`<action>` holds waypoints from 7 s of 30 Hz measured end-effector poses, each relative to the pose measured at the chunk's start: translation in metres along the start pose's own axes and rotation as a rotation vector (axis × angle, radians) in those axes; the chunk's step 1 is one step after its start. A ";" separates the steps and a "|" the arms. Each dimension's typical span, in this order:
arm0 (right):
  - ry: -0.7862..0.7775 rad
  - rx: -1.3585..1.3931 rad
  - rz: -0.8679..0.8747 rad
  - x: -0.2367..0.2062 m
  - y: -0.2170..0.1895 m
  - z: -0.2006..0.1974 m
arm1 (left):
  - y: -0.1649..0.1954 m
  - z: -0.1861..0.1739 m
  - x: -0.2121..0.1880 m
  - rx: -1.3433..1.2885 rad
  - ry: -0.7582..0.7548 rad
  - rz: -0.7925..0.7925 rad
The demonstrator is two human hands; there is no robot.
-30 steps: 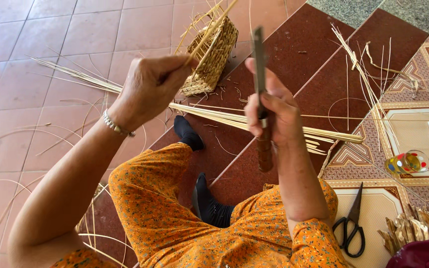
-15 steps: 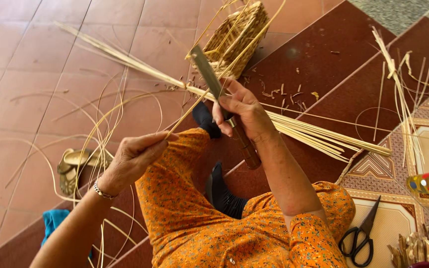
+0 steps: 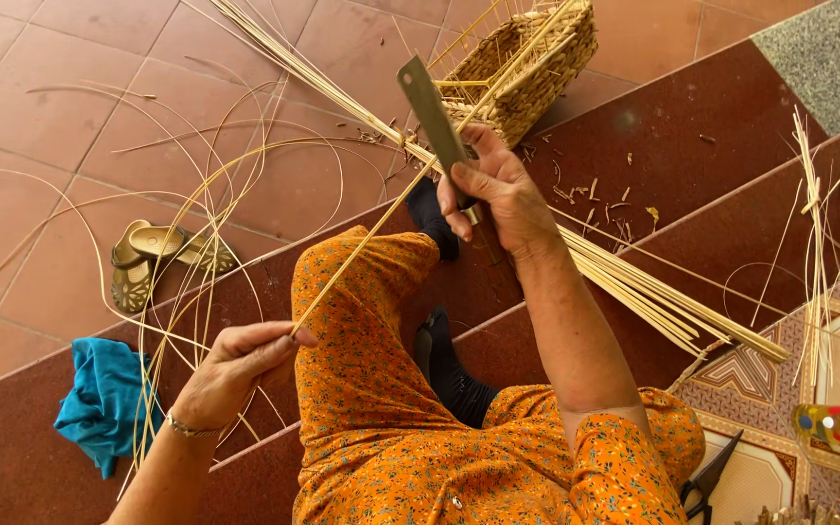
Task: The person sits on the floor and uses a knife to split long bamboo strips into thinner strands. They repeatedly hold the strips, split them with the knife, and set the resulting pieces aside.
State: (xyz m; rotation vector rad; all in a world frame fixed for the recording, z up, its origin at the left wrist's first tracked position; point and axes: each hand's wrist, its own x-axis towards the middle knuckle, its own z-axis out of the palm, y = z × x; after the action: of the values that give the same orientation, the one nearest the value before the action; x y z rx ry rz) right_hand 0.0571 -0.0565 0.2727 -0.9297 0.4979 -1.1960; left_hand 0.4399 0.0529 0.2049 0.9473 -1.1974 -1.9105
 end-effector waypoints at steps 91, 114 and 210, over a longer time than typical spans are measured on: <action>0.203 -0.065 -0.308 -0.070 -0.028 -0.047 | 0.055 0.126 0.267 1.012 0.131 0.869; 1.000 -0.408 -0.450 -0.272 -0.085 -0.115 | 0.029 0.035 0.357 1.822 0.246 0.760; 0.369 0.202 -0.281 -0.232 0.050 0.005 | -0.028 0.232 0.207 0.257 -0.591 0.443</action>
State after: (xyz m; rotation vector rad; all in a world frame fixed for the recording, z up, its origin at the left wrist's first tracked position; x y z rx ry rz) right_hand 0.0134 0.1664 0.2028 -0.6180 0.5379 -1.6560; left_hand 0.1341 -0.0119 0.2059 0.1819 -1.8466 -1.7362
